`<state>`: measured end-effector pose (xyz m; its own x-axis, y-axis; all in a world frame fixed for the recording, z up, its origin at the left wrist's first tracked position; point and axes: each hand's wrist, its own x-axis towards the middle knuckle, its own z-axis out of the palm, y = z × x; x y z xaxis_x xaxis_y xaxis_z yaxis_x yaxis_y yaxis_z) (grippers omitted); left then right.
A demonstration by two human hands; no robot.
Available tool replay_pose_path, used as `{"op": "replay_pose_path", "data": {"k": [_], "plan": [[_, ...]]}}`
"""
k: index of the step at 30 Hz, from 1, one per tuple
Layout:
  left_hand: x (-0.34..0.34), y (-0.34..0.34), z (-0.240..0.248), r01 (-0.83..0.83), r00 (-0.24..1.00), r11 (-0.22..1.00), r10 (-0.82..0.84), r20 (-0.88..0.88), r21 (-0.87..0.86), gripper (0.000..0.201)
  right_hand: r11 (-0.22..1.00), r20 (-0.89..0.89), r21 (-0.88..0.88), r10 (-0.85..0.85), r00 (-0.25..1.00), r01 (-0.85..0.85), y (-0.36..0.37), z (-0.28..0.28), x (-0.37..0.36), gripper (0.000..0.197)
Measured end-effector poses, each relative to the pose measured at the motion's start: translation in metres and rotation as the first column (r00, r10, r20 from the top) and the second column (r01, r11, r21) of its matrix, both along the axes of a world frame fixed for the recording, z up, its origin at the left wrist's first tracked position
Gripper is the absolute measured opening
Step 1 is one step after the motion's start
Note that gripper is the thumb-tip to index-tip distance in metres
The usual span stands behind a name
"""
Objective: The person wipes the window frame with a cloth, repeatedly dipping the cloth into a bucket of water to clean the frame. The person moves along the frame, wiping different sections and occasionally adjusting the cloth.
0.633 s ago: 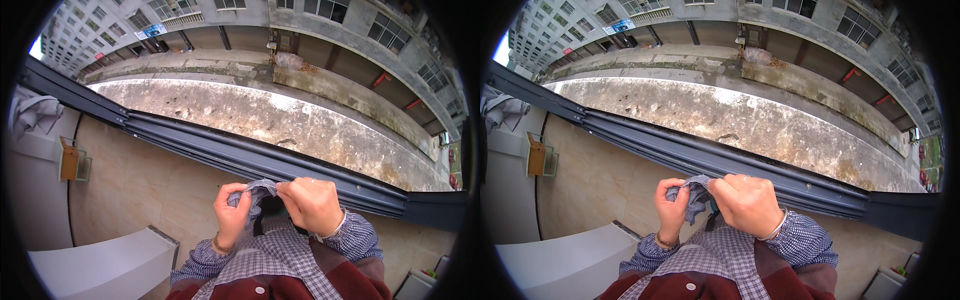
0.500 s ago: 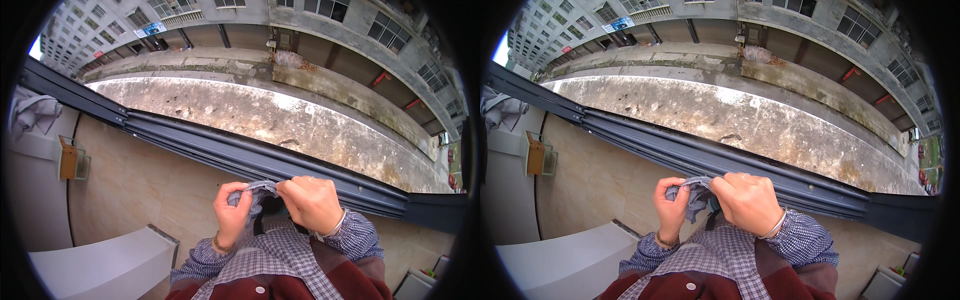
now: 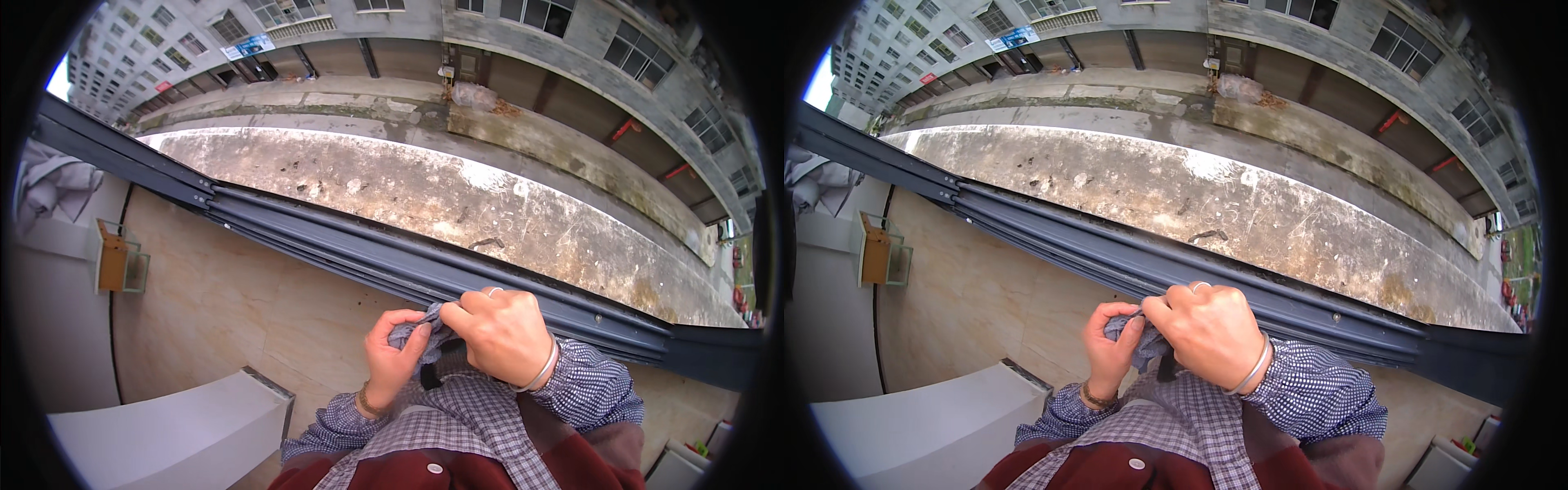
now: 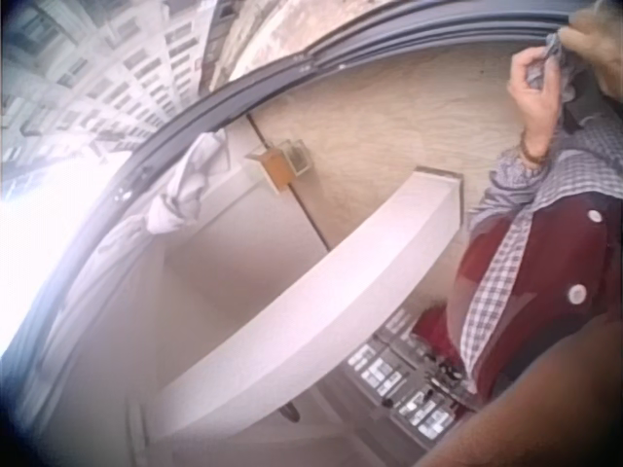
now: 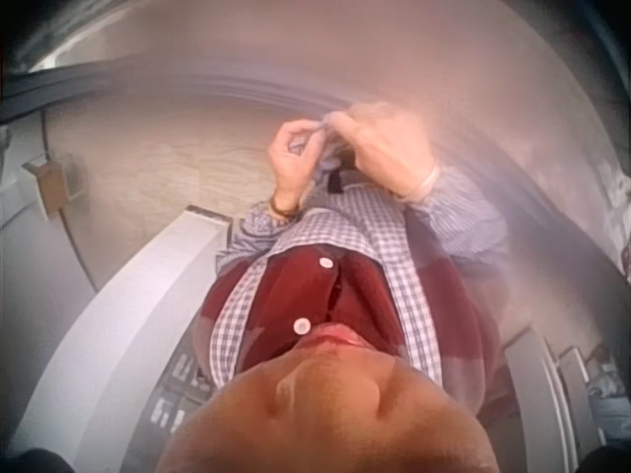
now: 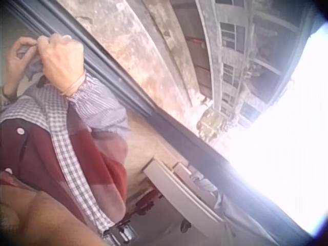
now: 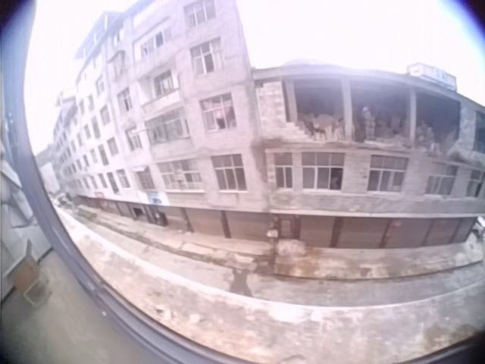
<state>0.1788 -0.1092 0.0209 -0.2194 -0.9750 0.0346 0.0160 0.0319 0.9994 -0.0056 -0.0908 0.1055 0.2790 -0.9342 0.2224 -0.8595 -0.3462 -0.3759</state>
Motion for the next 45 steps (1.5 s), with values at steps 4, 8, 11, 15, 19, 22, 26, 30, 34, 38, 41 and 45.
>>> {"op": "replay_pose_path", "data": {"k": [4, 8, 11, 15, 19, 22, 26, 30, 34, 38, 41, 45], "plan": [[0.008, -0.01, -0.005, -0.077, 0.997, 0.996, 0.076, -0.03, -0.052, 0.017, 0.998, -0.001, -0.056, -0.007, 1.0, 0.007, -0.013, -0.01, 0.018, 0.015], [0.018, -0.035, -0.009, -0.207, 0.975, 0.978, 0.207, -0.079, 0.002, 0.015, 0.994, 0.052, -0.106, 0.011, 0.999, -0.006, -0.043, -0.018, 0.047, 0.015], [0.024, -0.043, -0.006, -0.209, 0.978, 0.975, 0.209, -0.007, -0.069, 0.013, 0.997, 0.099, -0.07, 0.025, 0.995, -0.018, -0.05, -0.008, 0.042, 0.014], [0.025, -0.043, -0.001, -0.2, 0.98, 0.977, 0.199, -0.022, -0.081, 0.012, 0.987, 0.165, -0.118, -0.09, 0.982, 0.11, -0.034, 0.01, 0.029, 0.009], [0.025, -0.045, 0.0, -0.18, 0.984, 0.98, 0.178, -0.025, -0.082, 0.012, 0.991, 0.195, -0.131, -0.011, 0.981, 0.038, -0.036, 0.005, 0.037, 0.008], [0.026, -0.045, -0.002, -0.18, 0.984, 0.981, 0.18, -0.013, -0.069, 0.013, 0.997, 0.165, -0.076, -0.017, 0.986, 0.03, -0.043, -0.003, 0.041, 0.009], [0.028, -0.045, -0.006, -0.197, 0.98, 0.979, 0.196, -0.02, -0.055, 0.013, 0.996, 0.14, -0.087, -0.005, 0.99, 0.017, -0.043, -0.007, 0.043, 0.01], [0.03, -0.045, -0.005, -0.198, 0.98, 0.979, 0.197, -0.009, -0.044, 0.012, 0.992, 0.137, -0.116, -0.032, 0.99, 0.048, -0.043, -0.006, 0.044, 0.012], [0.029, -0.045, -0.003, -0.15, 0.989, 0.989, 0.15, -0.018, -0.02, 0.013, 0.993, 0.114, -0.103, -0.044, 0.992, 0.056, -0.046, -0.004, 0.042, 0.013], [0.029, -0.047, -0.002, -0.146, 0.988, 0.989, 0.146, -0.048, 0.001, 0.012, 0.992, 0.134, -0.117, -0.033, 0.99, 0.048, -0.044, 0.0, 0.04, 0.012], [0.029, -0.047, -0.001, -0.142, 0.989, 0.99, 0.142, -0.036, -0.013, 0.012, 0.999, 0.129, -0.016, -0.037, 0.991, 0.04, -0.045, 0.001, 0.041, 0.012], [0.031, -0.047, 0.0, -0.129, 0.991, 0.992, 0.129, -0.04, 0.003, 0.013, 1.0, 0.076, 0.003, -0.003, 0.997, 0.003, -0.051, 0.003, 0.043, 0.012]]}}
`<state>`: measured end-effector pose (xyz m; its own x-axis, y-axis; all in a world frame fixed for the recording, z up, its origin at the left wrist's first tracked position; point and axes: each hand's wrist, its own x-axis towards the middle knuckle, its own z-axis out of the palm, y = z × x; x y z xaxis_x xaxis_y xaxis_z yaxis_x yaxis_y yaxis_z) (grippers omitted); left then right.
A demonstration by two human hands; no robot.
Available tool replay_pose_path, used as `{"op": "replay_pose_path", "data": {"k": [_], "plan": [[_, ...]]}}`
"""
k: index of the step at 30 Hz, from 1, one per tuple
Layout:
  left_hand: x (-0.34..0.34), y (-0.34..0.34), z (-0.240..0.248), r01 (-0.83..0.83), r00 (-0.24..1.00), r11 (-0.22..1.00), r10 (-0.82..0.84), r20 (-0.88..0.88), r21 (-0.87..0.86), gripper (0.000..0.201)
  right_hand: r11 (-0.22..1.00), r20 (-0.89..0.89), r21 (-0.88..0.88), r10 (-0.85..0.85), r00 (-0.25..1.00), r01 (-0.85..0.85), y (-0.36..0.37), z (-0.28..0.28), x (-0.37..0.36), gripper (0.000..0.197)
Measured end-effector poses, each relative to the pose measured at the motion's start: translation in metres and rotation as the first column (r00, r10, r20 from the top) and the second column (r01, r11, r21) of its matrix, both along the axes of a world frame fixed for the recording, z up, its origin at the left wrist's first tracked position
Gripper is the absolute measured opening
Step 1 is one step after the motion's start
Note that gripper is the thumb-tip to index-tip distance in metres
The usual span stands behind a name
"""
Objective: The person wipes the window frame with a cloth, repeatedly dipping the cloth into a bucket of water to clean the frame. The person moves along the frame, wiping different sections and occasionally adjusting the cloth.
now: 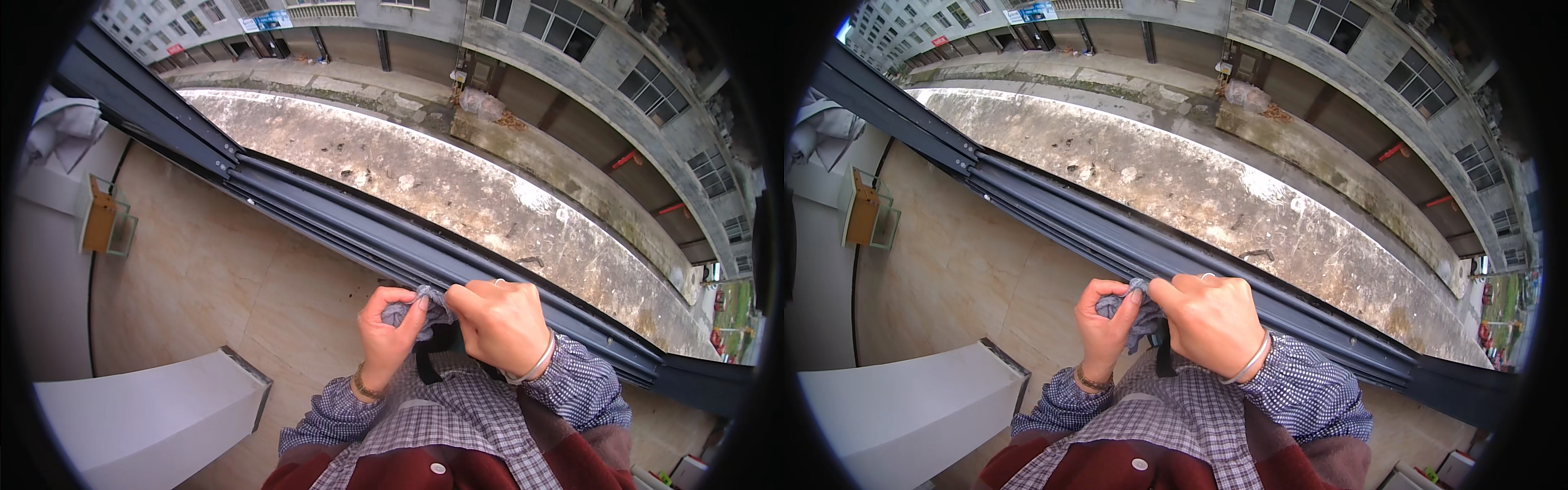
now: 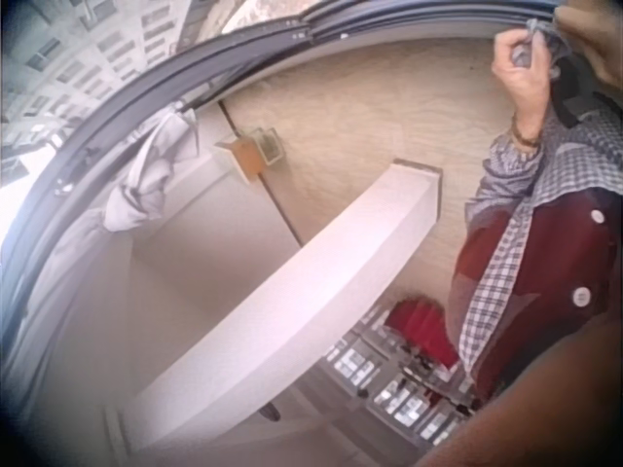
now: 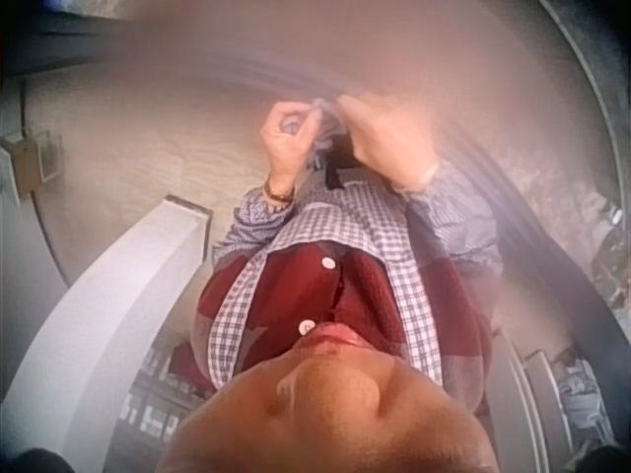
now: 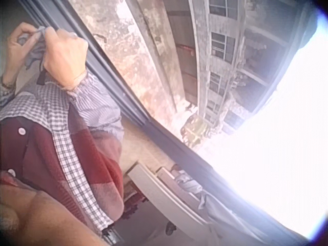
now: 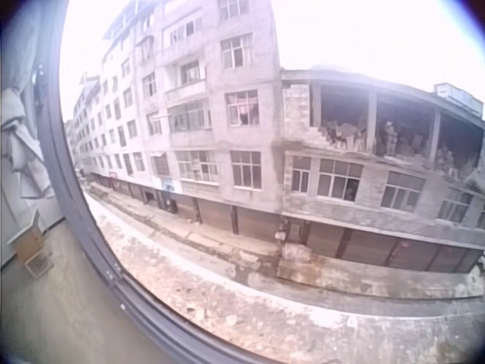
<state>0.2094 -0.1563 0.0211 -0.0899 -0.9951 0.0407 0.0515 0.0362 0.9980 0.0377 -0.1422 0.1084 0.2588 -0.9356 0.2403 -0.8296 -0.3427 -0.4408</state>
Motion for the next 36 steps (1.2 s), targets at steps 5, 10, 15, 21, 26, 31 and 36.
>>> {"op": "replay_pose_path", "data": {"k": [5, 10, 15, 21, 26, 31, 36], "plan": [[0.002, -0.002, -0.001, -0.011, 1.0, 1.0, 0.011, 0.001, -0.024, 0.013, 1.0, -0.074, 0.007, 0.01, 0.997, -0.01, -0.006, 0.002, 0.009, 0.012], [0.008, -0.003, -0.007, -0.041, 0.992, 0.997, 0.034, -0.119, -0.06, 0.026, 0.999, -0.074, -0.04, -0.015, 0.997, 0.012, -0.006, -0.003, 0.02, 0.015], [0.026, -0.009, -0.019, -0.083, 0.993, 0.989, 0.072, -0.092, -0.121, 0.038, 0.999, -0.074, -0.031, -0.02, 0.997, 0.018, -0.024, -0.014, 0.038, 0.02], [0.057, -0.04, -0.032, -0.224, 0.967, 0.972, 0.213, -0.138, -0.066, 0.03, 0.997, -0.14, -0.058, 0.047, 0.989, -0.055, -0.08, -0.015, 0.088, 0.024], [0.089, -0.086, -0.035, -0.366, 0.927, 0.923, 0.348, -0.14, -0.123, 0.024, 0.984, -0.196, -0.13, 0.094, 0.976, -0.121, -0.137, -0.017, 0.137, 0.021], [0.121, -0.131, -0.034, -0.437, 0.885, 0.89, 0.401, -0.237, -0.126, 0.022, 0.977, -0.232, -0.158, 0.107, 0.967, -0.146, -0.194, -0.023, 0.186, 0.023], [0.145, -0.163, -0.044, -0.456, 0.887, 0.873, 0.43, -0.168, -0.173, 0.023, 0.97, -0.153, -0.168, 0.148, 0.977, -0.173, -0.223, -0.028, 0.205, 0.015]]}}
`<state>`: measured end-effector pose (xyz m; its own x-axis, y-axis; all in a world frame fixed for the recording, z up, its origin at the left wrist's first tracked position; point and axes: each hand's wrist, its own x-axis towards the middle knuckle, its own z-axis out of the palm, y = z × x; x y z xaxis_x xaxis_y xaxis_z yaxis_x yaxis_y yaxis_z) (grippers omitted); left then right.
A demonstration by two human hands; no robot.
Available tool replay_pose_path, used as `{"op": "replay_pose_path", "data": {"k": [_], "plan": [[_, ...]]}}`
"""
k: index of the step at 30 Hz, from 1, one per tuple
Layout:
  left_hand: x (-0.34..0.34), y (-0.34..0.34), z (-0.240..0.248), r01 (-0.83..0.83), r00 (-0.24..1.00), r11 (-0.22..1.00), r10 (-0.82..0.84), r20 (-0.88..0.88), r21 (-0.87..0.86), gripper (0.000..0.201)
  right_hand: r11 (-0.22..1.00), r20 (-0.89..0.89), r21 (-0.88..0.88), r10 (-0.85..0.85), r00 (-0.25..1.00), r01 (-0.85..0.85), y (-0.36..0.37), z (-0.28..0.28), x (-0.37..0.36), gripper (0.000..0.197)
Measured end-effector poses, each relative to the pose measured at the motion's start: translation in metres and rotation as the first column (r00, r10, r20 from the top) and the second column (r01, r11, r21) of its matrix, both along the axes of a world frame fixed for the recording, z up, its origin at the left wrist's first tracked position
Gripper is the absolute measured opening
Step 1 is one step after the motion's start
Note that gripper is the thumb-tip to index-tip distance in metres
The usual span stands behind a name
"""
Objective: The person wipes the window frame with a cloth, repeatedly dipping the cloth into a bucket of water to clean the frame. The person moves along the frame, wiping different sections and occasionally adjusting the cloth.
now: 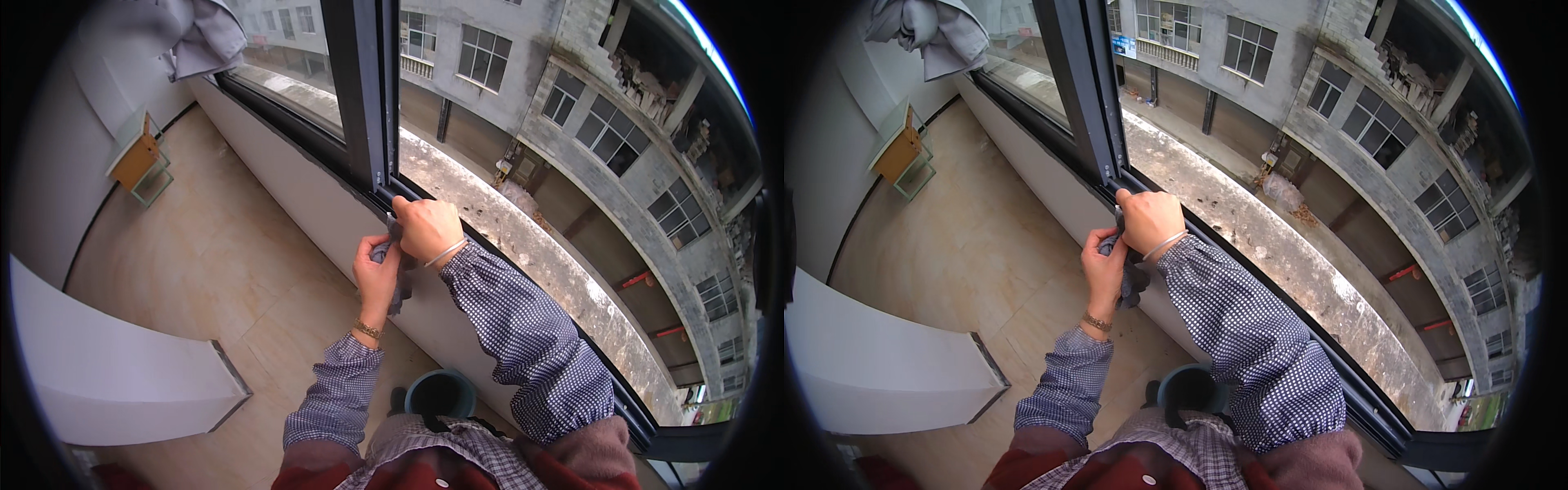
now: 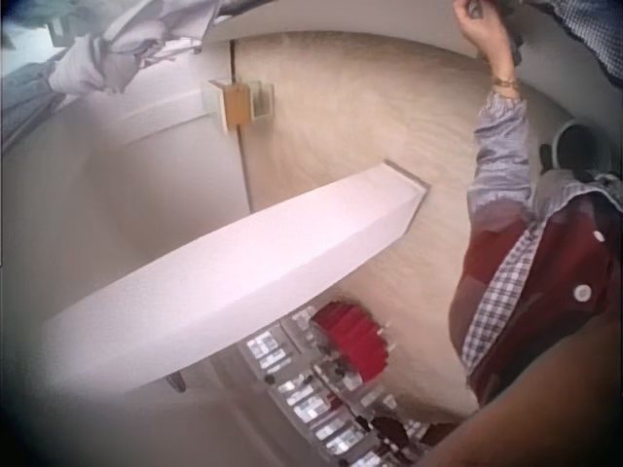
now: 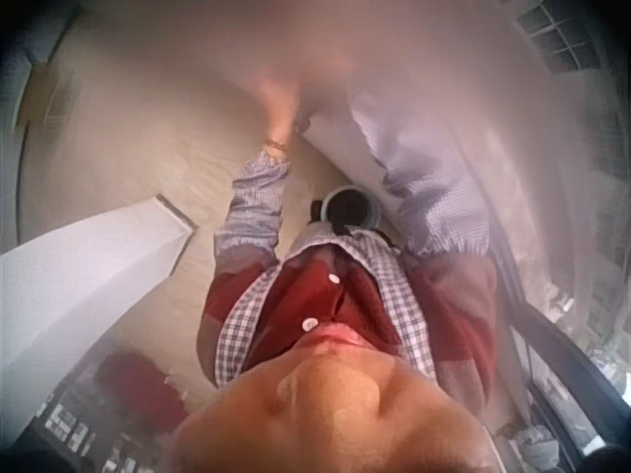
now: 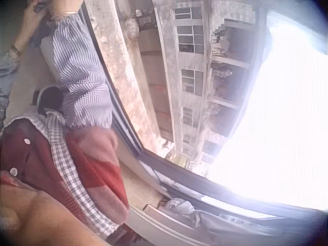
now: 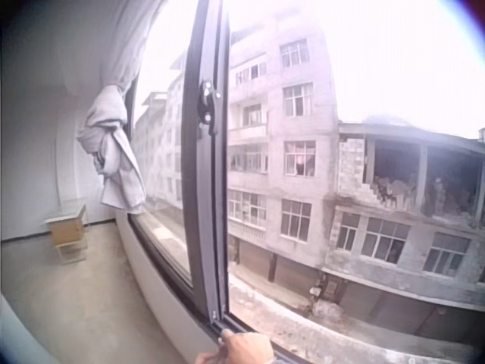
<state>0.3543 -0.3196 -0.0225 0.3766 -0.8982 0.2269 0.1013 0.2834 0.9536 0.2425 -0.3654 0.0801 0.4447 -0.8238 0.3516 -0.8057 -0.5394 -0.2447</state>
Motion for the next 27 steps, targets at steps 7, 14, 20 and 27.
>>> {"op": "replay_pose_path", "data": {"k": [7, 14, 20, 27], "plan": [[0.014, -0.025, 0.01, -0.134, 0.99, 0.991, 0.134, -0.035, -0.02, 0.017, 0.995, -0.024, -0.063, -0.078, 0.997, 0.076, -0.024, -0.01, 0.036, 0.014], [0.04, 0.014, 0.018, -0.253, 0.967, 0.942, 0.248, -0.049, -0.219, 0.015, 0.953, 0.241, -0.291, 0.162, 0.957, -0.088, 0.004, -0.004, 0.055, 0.013], [0.083, 0.075, 0.005, 0.11, 0.956, 0.967, -0.167, 0.242, 0.23, 0.016, 0.989, 0.083, -0.055, 0.139, 0.987, -0.135, 0.052, -0.005, 0.033, 0.011], [0.082, 0.11, -0.007, 0.346, 0.916, 0.923, -0.294, -0.272, 0.171, 0.017, 0.966, 0.434, 0.166, 0.109, 0.894, -0.198, 0.11, -0.027, -0.014, 0.013]]}}
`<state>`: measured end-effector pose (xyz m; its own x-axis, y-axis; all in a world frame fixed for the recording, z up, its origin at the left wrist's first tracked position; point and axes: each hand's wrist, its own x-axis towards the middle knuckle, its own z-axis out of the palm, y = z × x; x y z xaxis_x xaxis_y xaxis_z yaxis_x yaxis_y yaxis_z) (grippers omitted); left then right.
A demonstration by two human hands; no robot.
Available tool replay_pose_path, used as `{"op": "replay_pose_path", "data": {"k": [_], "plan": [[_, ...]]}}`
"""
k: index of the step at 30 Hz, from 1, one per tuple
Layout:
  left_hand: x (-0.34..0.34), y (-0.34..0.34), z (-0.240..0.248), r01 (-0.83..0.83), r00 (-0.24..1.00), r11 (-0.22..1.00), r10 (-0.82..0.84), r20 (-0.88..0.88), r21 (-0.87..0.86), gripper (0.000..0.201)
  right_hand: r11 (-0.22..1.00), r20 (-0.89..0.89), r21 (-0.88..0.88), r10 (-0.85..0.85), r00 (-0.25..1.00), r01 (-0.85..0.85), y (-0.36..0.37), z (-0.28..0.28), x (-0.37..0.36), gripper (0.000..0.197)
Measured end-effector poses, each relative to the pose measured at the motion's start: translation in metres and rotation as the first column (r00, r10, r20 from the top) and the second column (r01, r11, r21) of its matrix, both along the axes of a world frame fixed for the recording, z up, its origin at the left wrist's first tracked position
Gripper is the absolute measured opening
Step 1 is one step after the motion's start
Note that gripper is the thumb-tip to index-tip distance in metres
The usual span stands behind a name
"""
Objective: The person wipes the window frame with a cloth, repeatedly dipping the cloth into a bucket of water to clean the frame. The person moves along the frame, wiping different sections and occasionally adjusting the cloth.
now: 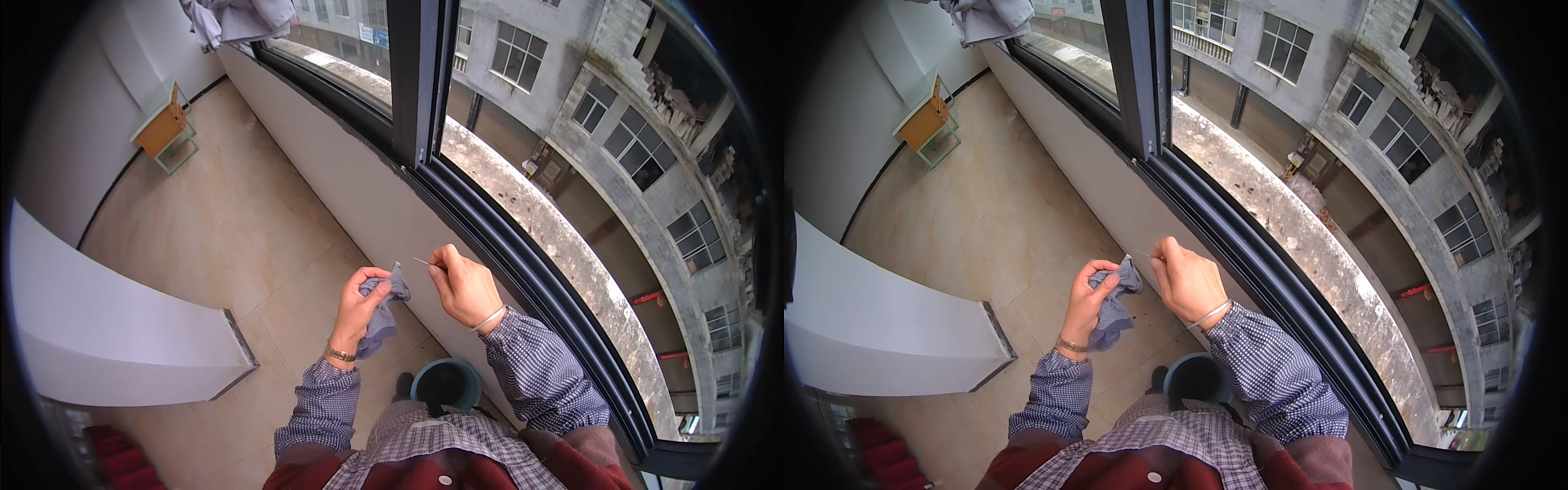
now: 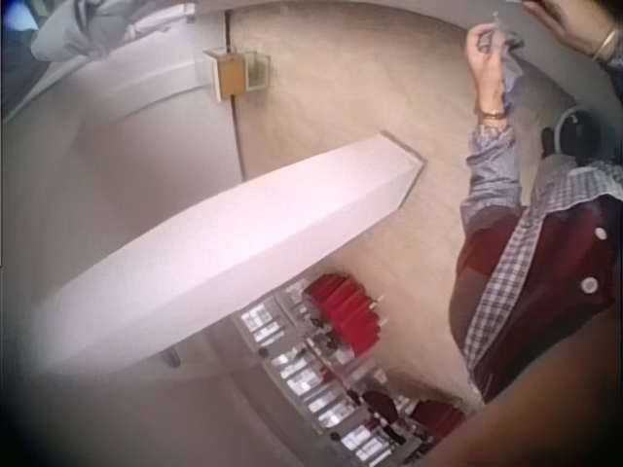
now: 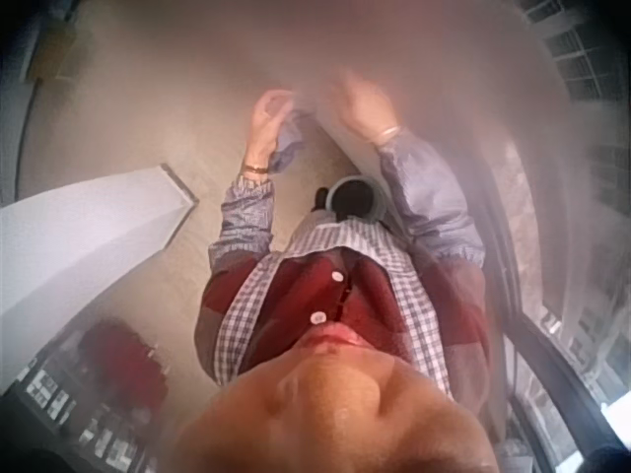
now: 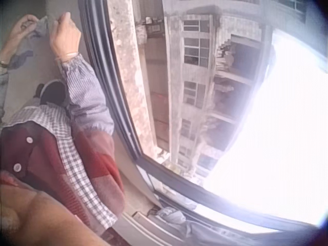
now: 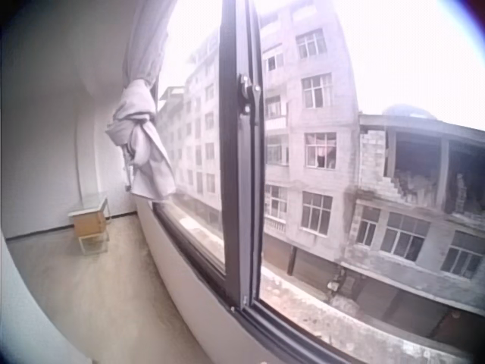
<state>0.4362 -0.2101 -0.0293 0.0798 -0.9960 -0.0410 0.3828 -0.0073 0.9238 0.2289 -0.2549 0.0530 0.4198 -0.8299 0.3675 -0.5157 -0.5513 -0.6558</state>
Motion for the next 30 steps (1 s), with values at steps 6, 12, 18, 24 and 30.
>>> {"op": "replay_pose_path", "data": {"k": [6, 12, 18, 24, 30], "plan": [[-0.018, 0.03, 0.014, 0.113, 0.954, 0.992, -0.126, -0.271, -0.063, 0.016, 0.866, 0.251, 0.499, -0.165, 0.954, 0.019, 0.056, -0.027, -0.036, 0.032], [-0.055, 0.052, 0.029, 0.247, 0.951, 0.938, -0.186, 0.247, -0.244, 0.022, 0.884, 0.555, 0.467, -0.316, 0.769, 0.026, 0.092, -0.039, -0.055, 0.013], [-0.115, 0.059, 0.027, 0.091, 0.993, 0.933, -0.059, 0.101, -0.349, 0.025, 0.898, 0.227, -0.395, -0.111, 0.968, 0.195, 0.121, -0.023, -0.104, 0.029], [-0.146, 0.08, 0.023, 0.225, 0.941, 0.974, -0.212, -0.264, 0.02, 0.026, 0.951, 0.175, -0.263, -0.116, 0.978, 0.16, 0.151, -0.012, -0.126, 0.022], [-0.159, 0.107, 0.036, 0.532, 0.846, 0.844, -0.533, 0.001, -0.064, 0.039, 0.873, 0.106, -0.331, -0.342, 0.934, 0.358, 0.175, 0.002, -0.165, 0.026]]}}
